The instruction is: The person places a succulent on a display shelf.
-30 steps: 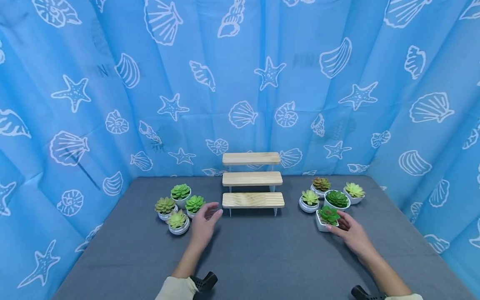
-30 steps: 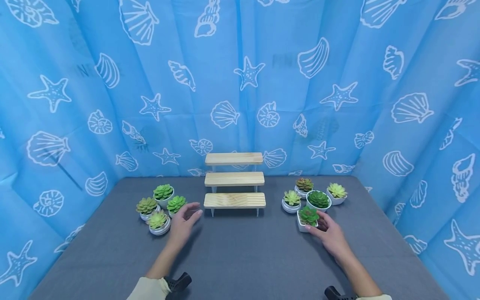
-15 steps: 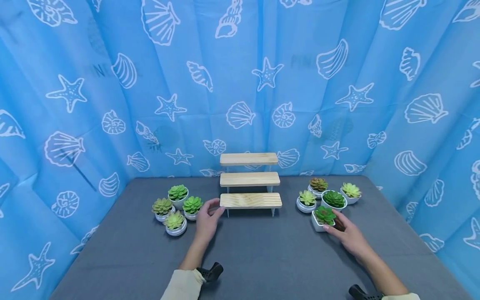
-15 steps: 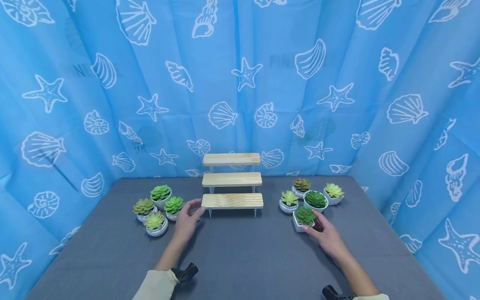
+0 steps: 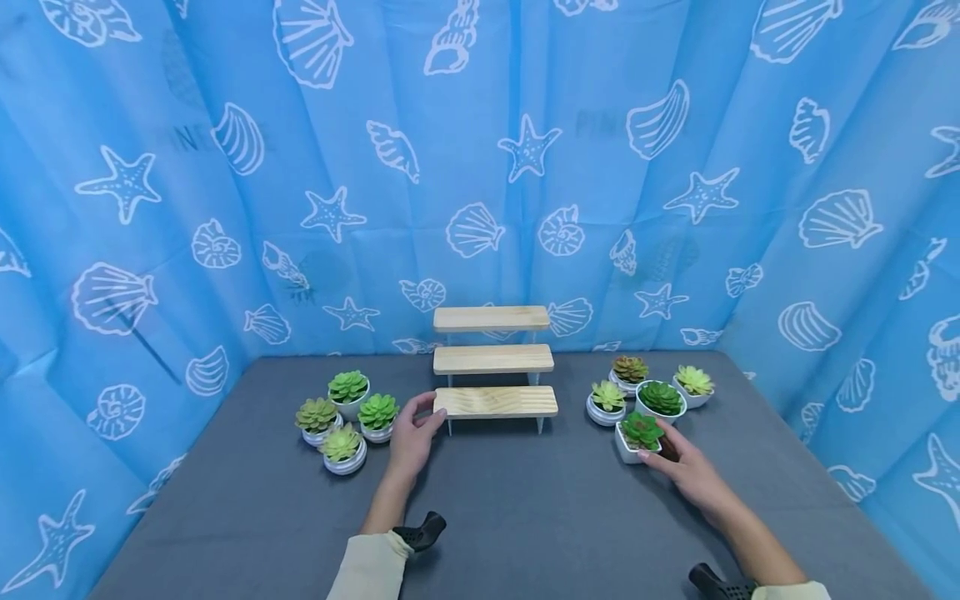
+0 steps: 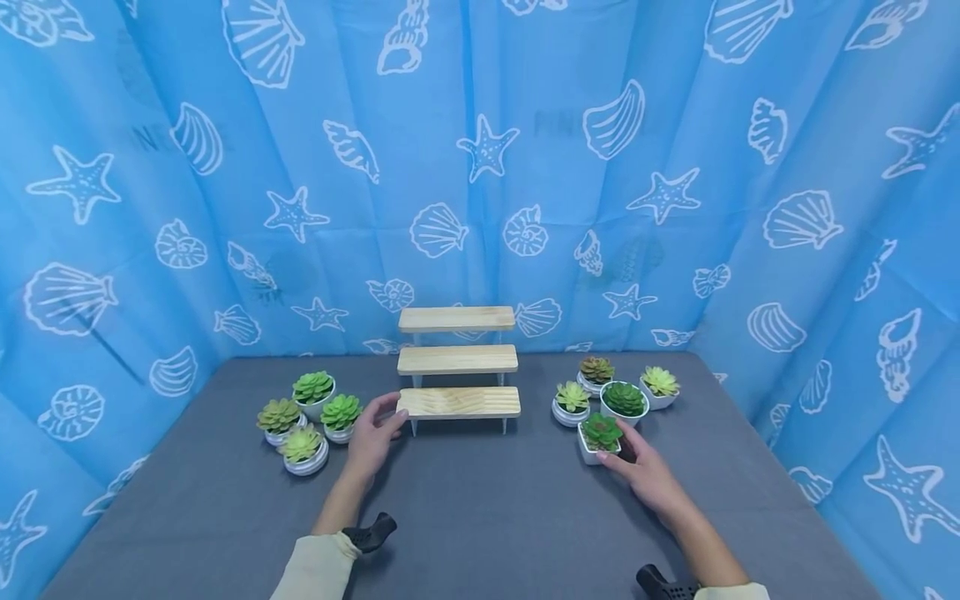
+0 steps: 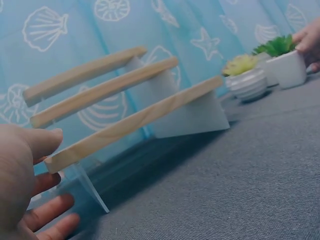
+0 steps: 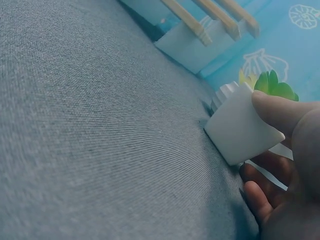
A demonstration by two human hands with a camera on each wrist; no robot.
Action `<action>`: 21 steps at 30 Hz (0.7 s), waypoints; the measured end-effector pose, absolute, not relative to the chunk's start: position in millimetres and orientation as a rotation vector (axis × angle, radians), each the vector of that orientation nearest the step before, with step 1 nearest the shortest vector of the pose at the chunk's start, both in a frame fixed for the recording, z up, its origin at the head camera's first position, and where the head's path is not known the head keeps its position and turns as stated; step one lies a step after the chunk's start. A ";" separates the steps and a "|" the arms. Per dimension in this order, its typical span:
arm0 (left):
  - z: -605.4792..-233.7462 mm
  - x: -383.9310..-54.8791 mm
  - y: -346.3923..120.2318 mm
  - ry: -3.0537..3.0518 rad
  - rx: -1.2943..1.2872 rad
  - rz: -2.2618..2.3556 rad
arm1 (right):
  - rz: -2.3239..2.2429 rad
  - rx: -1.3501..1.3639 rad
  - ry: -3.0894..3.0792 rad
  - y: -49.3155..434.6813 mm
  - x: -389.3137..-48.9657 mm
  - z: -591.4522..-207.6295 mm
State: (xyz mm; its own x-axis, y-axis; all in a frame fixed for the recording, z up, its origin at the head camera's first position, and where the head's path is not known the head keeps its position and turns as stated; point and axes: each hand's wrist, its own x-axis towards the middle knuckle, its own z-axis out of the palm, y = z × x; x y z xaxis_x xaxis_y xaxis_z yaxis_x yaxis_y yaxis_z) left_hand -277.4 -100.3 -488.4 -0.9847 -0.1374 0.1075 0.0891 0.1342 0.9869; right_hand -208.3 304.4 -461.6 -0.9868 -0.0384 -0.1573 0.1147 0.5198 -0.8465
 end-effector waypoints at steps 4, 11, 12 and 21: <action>-490.7 -279.6 -101.6 -2.240 0.041 -1.945 | -1.485 0.073 2.591 304.3 -208.2 -463.5; -491.3 -281.5 -105.4 -2.291 0.008 -1.890 | -1.519 0.066 2.593 303.8 -206.4 -468.5; -490.8 -281.7 -105.9 -2.300 0.001 -1.883 | -1.523 0.059 2.598 303.5 -206.2 -468.5; -486.6 -281.4 -108.6 -2.346 -0.023 -1.874 | -1.528 0.049 2.647 301.1 -202.9 -468.1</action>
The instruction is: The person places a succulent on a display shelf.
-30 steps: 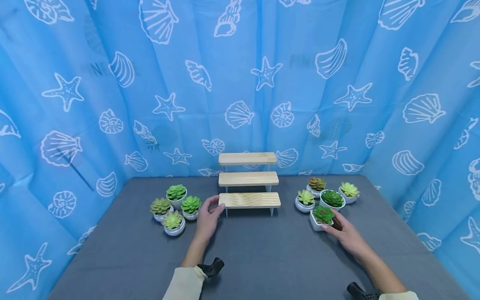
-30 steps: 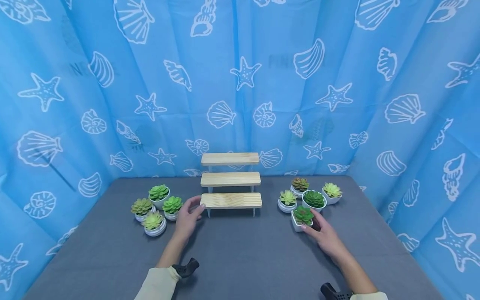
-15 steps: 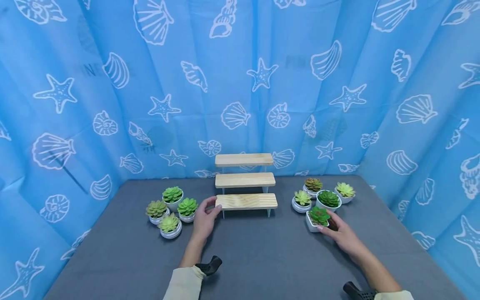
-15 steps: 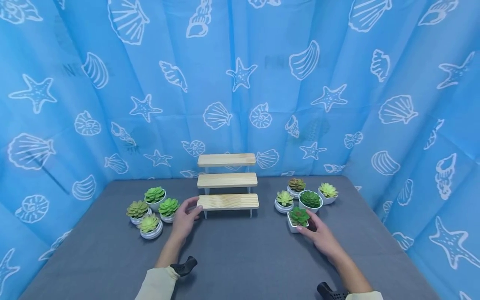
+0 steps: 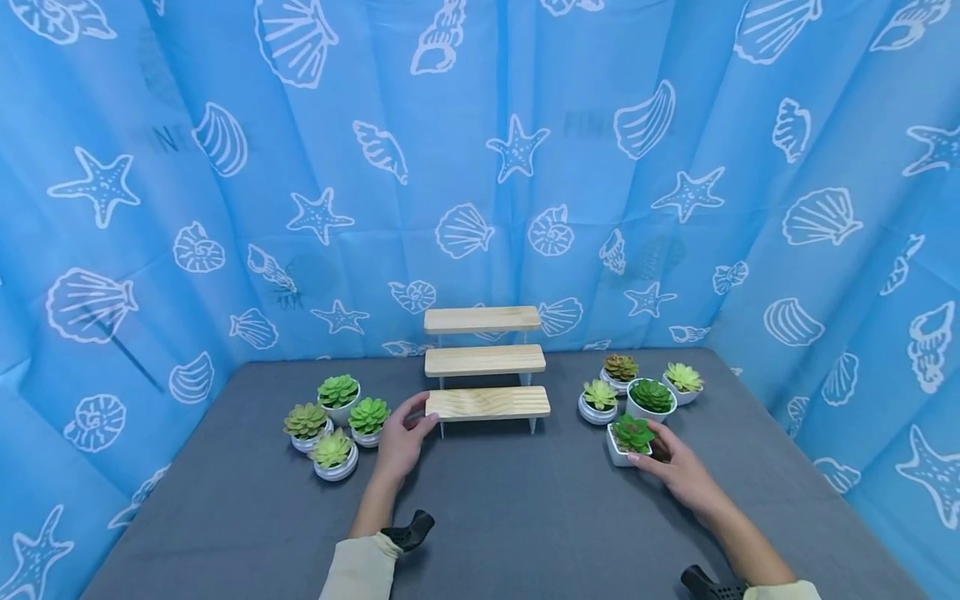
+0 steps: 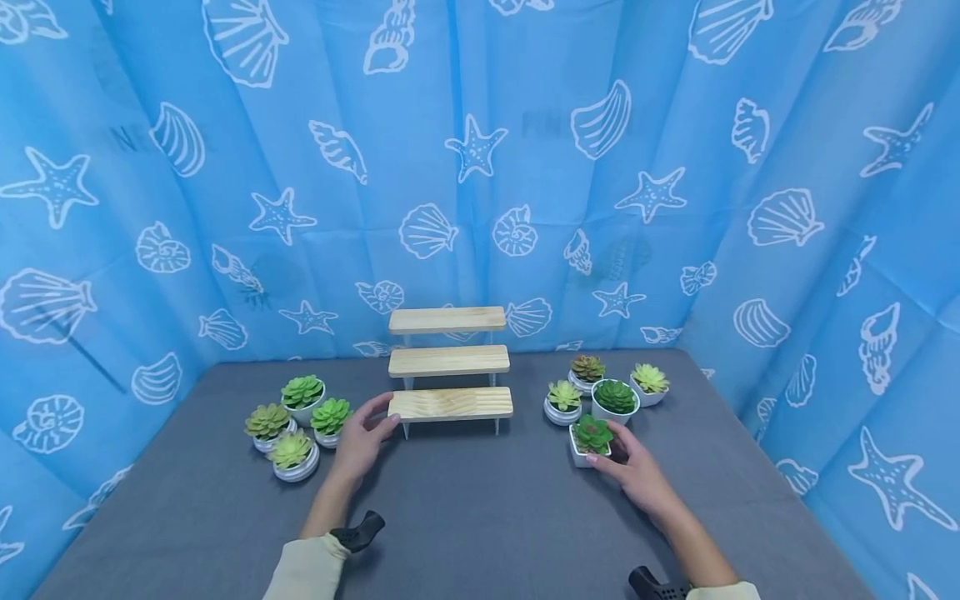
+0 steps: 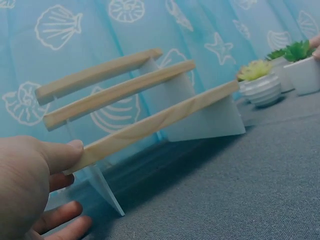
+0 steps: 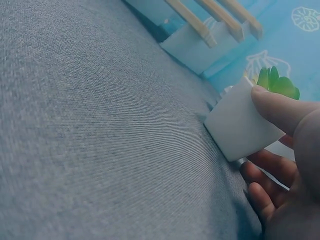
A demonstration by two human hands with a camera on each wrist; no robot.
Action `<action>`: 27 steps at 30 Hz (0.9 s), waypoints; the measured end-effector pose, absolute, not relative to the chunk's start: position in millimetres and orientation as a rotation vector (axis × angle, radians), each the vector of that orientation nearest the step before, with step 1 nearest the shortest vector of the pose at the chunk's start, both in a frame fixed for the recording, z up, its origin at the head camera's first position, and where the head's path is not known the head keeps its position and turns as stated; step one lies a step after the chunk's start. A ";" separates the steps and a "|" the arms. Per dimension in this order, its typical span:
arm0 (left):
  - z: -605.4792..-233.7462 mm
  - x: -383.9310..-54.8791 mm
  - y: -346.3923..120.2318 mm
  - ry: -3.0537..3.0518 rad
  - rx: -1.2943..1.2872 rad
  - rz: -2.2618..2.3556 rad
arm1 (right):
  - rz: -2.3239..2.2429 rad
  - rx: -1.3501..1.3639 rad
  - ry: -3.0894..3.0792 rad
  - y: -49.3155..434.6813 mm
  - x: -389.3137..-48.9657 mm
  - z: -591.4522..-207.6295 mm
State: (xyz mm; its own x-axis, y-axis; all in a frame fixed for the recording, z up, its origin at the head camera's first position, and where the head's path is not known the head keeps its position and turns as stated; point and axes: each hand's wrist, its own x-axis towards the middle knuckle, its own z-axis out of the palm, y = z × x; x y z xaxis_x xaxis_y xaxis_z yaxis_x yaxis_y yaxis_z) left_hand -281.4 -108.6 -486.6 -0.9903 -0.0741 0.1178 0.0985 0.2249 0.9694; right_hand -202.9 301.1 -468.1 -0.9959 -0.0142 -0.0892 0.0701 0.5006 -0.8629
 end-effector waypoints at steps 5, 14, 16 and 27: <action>-488.9 -282.8 -109.8 -2.352 -0.017 -1.861 | -1.537 0.052 2.676 297.9 -202.9 -472.3; -489.6 -282.6 -113.9 -2.349 -0.006 -1.849 | -1.534 0.027 2.778 292.2 -201.7 -476.9; -489.0 -281.8 -113.0 -2.340 -0.019 -1.854 | -1.527 0.056 2.790 290.9 -200.2 -476.4; -491.1 -283.1 -107.6 -2.319 -0.047 -1.844 | -1.552 0.185 2.846 278.8 -198.6 -474.9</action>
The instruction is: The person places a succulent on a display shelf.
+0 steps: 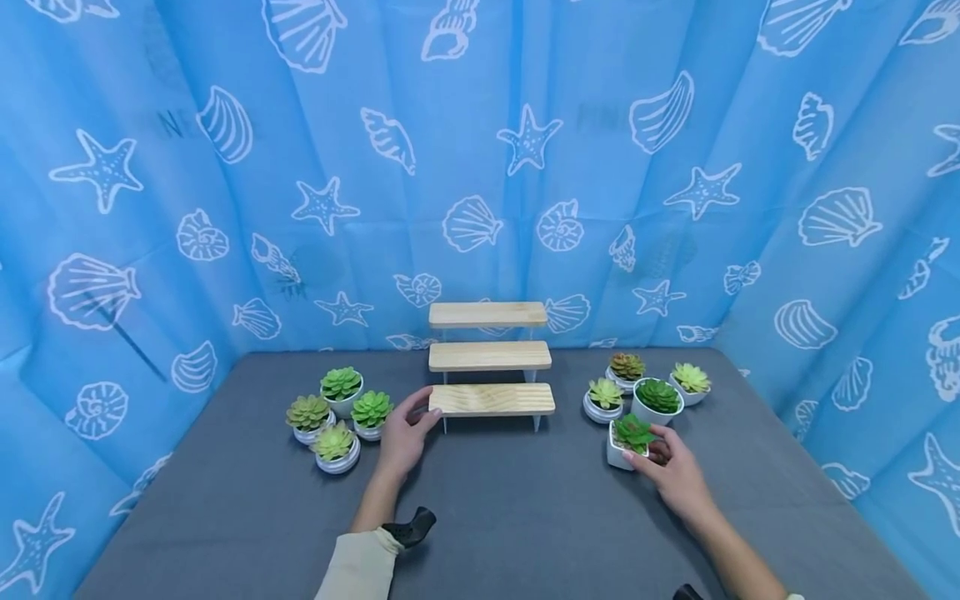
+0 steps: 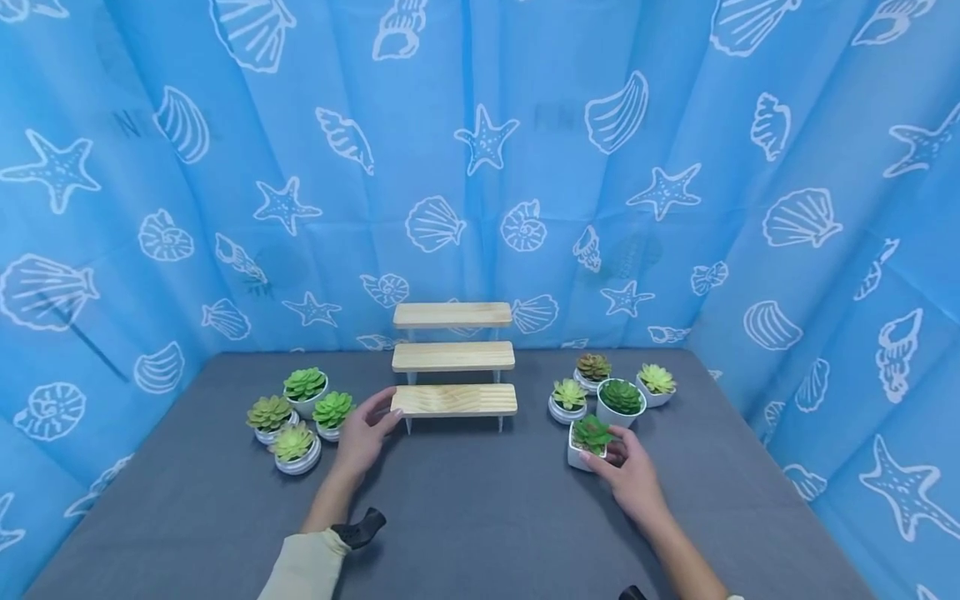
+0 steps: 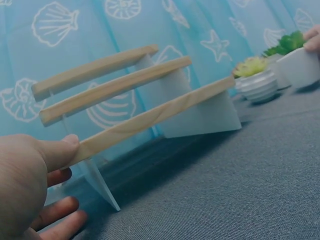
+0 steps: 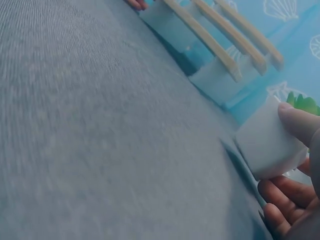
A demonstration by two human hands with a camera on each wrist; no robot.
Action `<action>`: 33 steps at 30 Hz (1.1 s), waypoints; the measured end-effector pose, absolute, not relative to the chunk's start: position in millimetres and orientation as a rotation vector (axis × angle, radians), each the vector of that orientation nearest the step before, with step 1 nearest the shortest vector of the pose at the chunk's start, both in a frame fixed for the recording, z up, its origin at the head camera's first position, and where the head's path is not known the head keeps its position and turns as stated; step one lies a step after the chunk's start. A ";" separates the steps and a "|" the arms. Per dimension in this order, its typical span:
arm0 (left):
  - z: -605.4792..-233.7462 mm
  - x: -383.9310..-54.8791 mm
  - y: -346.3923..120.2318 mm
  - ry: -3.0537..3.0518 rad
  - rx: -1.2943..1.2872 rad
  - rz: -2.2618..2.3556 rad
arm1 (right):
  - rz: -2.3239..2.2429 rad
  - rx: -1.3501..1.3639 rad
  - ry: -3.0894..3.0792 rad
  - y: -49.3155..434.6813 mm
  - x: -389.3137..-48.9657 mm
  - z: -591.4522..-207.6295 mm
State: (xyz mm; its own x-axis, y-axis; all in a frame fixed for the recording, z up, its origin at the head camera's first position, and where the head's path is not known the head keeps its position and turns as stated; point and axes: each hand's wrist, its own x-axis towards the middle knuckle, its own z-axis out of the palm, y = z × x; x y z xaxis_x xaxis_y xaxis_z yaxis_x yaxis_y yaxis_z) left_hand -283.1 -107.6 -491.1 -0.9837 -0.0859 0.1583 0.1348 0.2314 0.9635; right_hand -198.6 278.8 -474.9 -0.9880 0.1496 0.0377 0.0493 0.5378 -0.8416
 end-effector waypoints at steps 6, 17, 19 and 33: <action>-490.4 -283.9 -108.8 -2.331 -0.044 -1.840 | 1.511 -0.199 -2.635 267.9 -202.3 -473.1; -491.4 -285.5 -107.4 -2.334 -0.025 -1.832 | 1.555 -0.199 -2.601 253.2 -210.5 -456.9; -491.0 -285.6 -107.4 -2.333 -0.022 -1.830 | 1.552 -0.187 -2.583 251.0 -213.3 -452.4; -489.1 -284.5 -107.3 -2.346 -0.002 -1.834 | 1.549 -0.086 -2.513 224.3 -240.5 -426.9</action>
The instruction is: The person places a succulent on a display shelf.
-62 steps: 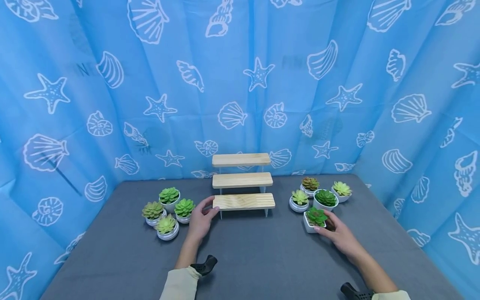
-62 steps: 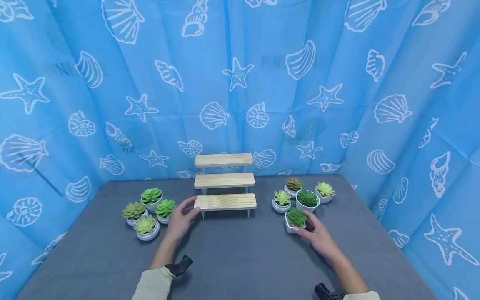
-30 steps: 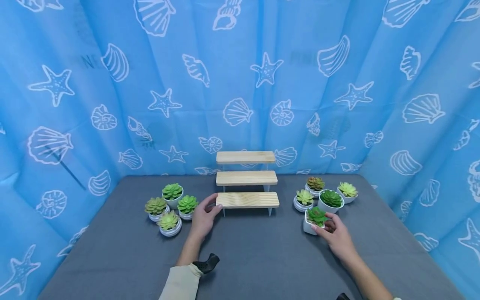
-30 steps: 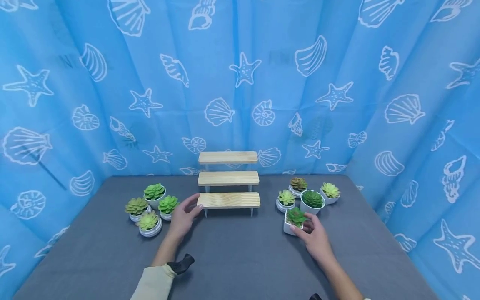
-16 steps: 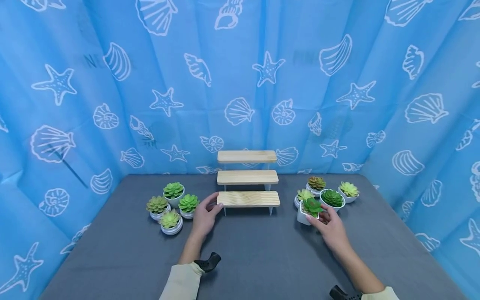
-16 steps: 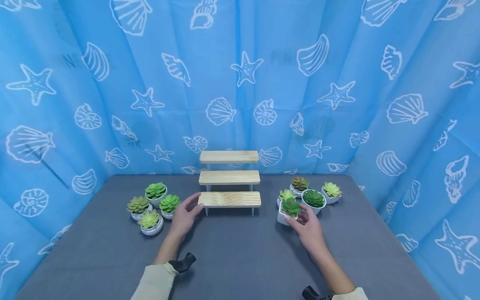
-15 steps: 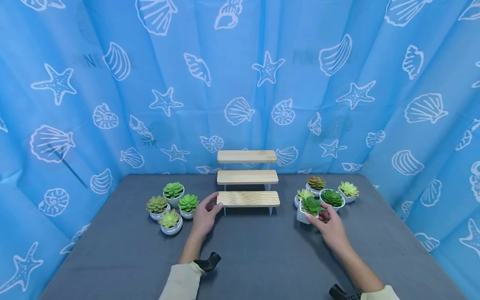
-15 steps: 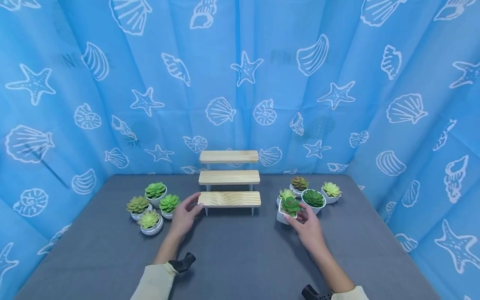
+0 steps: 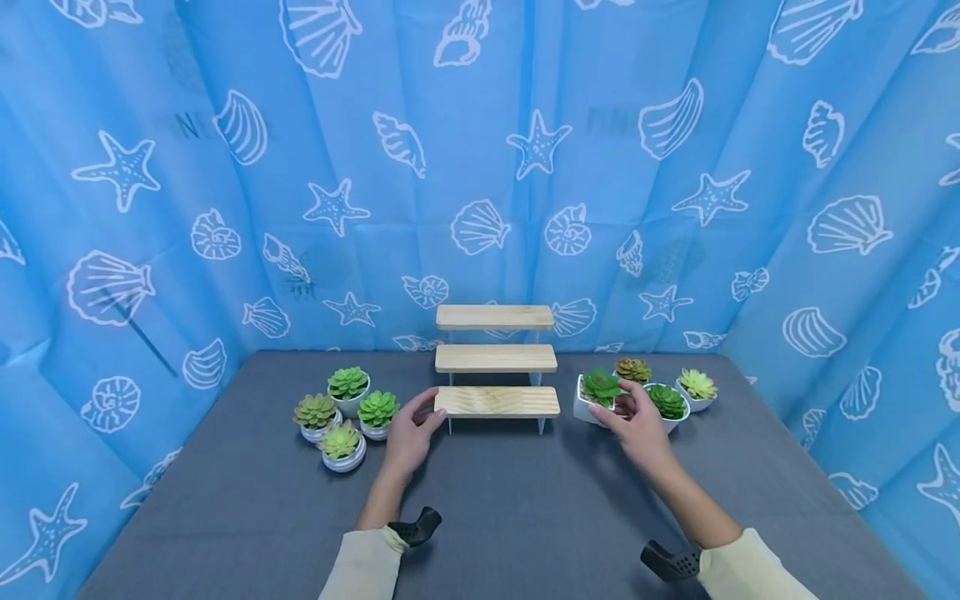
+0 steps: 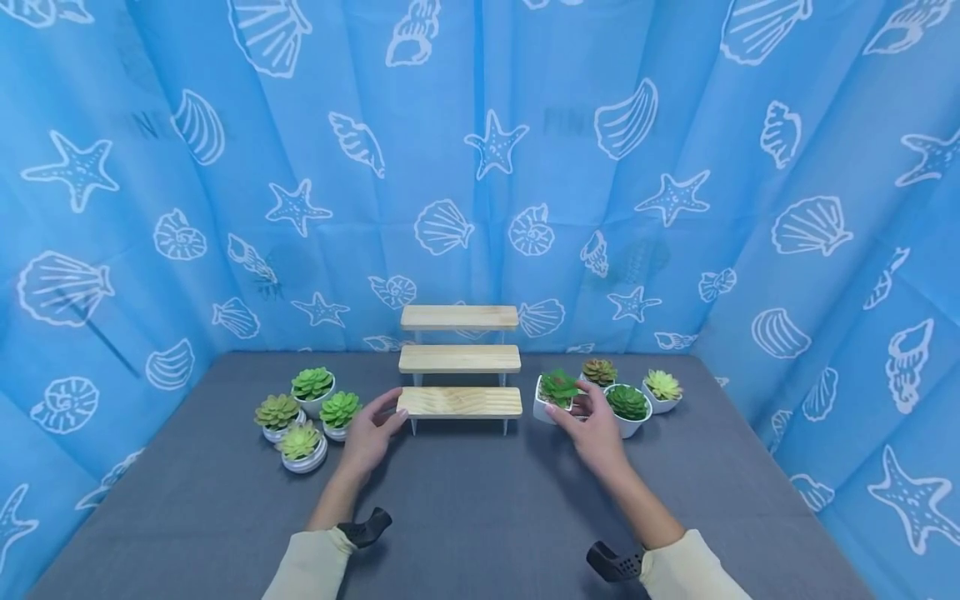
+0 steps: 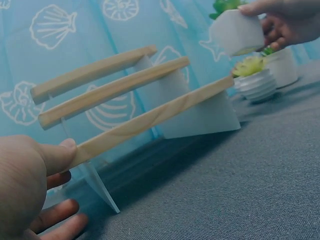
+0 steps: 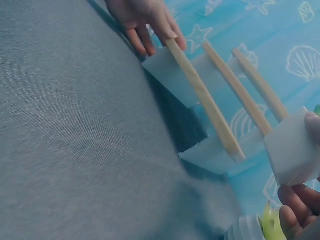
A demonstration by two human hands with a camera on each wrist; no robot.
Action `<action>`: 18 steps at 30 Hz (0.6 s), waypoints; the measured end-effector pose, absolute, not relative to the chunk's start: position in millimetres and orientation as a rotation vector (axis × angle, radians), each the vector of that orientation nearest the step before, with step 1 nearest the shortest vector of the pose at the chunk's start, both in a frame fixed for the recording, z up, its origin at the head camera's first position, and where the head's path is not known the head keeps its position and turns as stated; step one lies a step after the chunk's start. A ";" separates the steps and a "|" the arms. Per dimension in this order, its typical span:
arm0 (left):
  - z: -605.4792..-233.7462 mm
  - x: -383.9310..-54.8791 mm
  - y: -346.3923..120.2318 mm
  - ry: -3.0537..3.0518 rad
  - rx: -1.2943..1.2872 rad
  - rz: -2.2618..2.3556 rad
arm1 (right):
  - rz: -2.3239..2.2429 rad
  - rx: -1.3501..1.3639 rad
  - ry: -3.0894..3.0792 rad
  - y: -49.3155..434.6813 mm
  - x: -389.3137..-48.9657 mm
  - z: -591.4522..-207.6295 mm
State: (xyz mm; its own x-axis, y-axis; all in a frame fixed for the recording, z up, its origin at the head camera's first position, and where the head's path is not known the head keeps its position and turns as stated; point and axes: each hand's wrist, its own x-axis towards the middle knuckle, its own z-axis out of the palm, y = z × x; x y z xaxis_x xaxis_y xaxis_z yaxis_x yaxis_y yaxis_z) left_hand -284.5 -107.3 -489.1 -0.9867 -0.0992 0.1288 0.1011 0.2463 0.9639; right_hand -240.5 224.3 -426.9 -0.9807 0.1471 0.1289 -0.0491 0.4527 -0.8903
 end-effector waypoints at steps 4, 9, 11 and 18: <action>-489.5 -285.0 -107.1 -2.343 0.000 -1.843 | 1.538 -0.074 -2.491 215.7 -251.1 -421.1; -488.5 -284.3 -107.4 -2.341 -0.002 -1.838 | 1.566 -0.078 -2.437 203.9 -265.1 -410.4; -487.8 -283.9 -107.8 -2.340 -0.010 -1.831 | 1.591 -0.085 -2.412 199.3 -272.0 -406.3; -488.9 -282.8 -108.0 -2.341 -0.040 -1.816 | 1.652 -0.125 -2.318 187.1 -298.0 -393.4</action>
